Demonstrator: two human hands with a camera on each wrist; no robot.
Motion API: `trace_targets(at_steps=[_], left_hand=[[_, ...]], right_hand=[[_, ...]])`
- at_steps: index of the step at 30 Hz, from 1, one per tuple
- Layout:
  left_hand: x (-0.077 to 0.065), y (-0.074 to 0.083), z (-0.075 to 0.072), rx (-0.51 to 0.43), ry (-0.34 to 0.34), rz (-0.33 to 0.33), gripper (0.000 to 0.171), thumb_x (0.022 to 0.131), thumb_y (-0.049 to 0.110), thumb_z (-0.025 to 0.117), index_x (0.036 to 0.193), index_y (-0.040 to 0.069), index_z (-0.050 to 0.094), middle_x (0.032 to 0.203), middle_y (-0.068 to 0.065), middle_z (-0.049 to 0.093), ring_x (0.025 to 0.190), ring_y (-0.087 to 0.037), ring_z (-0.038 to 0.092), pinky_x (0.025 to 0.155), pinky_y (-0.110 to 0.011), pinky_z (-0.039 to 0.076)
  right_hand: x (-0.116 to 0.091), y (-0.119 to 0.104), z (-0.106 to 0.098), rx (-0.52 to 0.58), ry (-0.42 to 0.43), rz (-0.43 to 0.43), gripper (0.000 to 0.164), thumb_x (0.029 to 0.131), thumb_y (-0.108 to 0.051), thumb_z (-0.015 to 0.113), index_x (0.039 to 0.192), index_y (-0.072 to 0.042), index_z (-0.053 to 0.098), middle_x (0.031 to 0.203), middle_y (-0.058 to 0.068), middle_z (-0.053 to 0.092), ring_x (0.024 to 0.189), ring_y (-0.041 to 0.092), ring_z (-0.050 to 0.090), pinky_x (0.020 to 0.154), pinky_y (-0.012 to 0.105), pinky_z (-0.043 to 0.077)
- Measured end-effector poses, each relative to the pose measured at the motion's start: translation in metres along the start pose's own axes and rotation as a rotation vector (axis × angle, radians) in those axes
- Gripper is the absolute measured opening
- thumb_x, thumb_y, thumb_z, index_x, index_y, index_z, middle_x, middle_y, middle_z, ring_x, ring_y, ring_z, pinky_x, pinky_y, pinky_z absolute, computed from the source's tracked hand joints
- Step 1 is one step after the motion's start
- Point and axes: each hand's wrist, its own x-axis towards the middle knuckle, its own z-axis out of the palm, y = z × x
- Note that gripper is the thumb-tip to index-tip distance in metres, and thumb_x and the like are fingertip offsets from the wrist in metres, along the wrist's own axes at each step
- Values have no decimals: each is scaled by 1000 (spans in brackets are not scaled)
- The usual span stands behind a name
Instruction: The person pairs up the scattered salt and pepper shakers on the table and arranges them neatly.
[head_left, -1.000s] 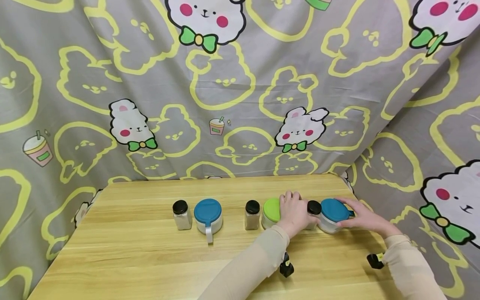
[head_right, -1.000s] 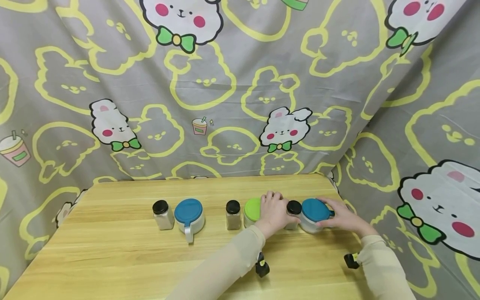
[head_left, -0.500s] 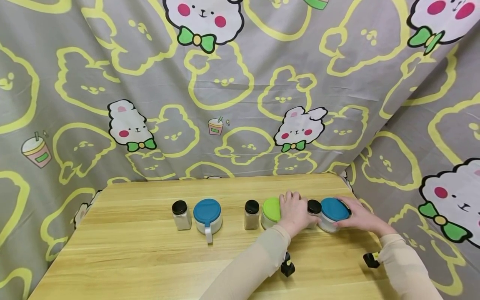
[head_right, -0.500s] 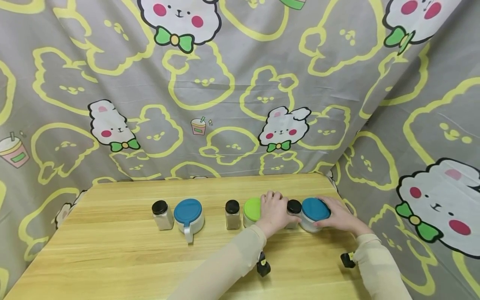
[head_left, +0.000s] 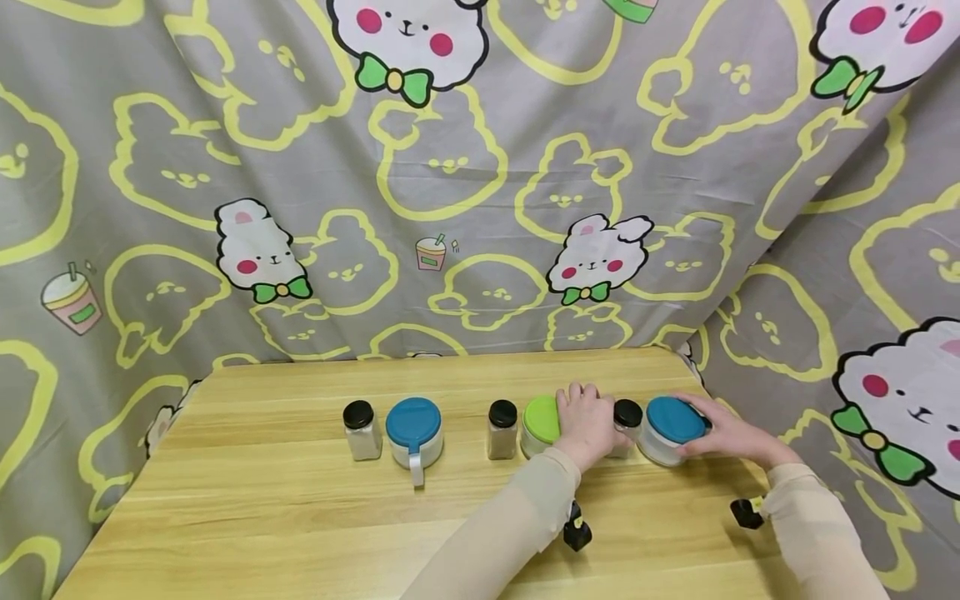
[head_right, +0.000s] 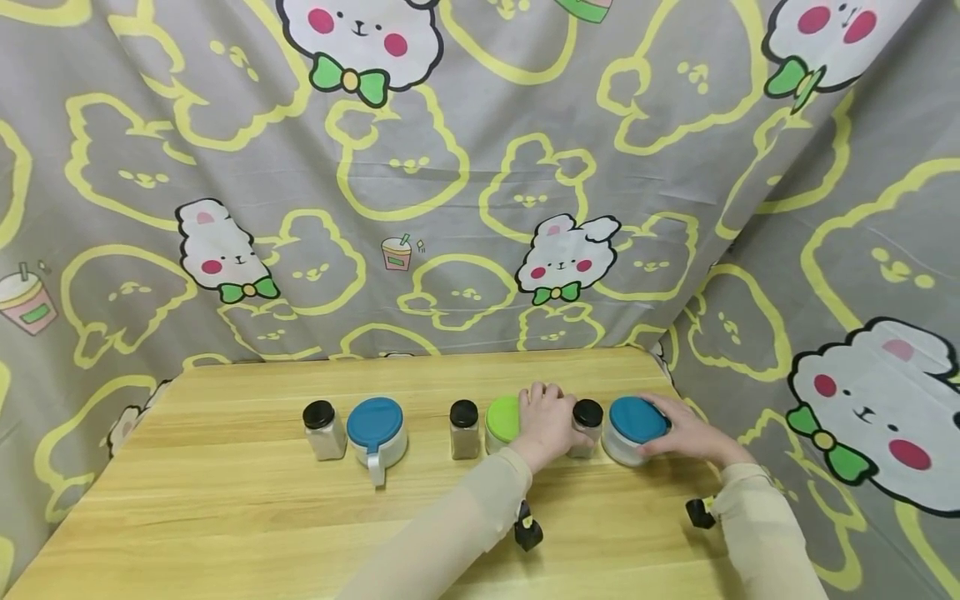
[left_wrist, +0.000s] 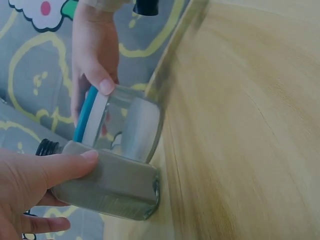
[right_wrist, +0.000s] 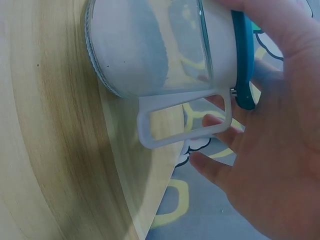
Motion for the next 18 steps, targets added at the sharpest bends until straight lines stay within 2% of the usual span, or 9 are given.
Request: trace_targets(at_steps=[5, 7, 12, 18], left_hand=[[2, 3, 2, -4, 0, -19, 52, 66, 71, 75, 103, 34, 69, 102, 9, 59, 102, -16, 44, 94, -38, 34], [2, 4, 3, -3, -2, -26, 51, 66, 70, 75, 102, 34, 69, 102, 9, 59, 102, -16, 45, 94, -38, 34], [4, 6, 2, -1, 1, -41, 47, 67, 69, 75, 99, 35, 70, 101, 9, 59, 102, -15, 45, 96, -39, 34], [6, 9, 4, -9, 4, -50, 48, 66, 70, 76, 99, 36, 70, 102, 10, 60, 106, -16, 45, 100, -41, 32]], right_hand=[[1, -1, -1, 37, -28, 20, 91, 74, -21, 83, 147, 0, 32, 141, 31, 40, 116, 38, 48, 82, 43, 46], [2, -1, -1, 45, -29, 19, 91, 74, -20, 82, 147, 1, 32, 141, 31, 40, 115, 36, 49, 82, 42, 46], [3, 1, -3, 49, -18, -20, 86, 74, -17, 82, 144, 2, 36, 137, 29, 46, 109, 14, 50, 82, 40, 47], [2, 4, -5, 75, -31, -68, 85, 74, -14, 81, 145, 1, 35, 136, 29, 46, 107, -6, 44, 81, 32, 46]])
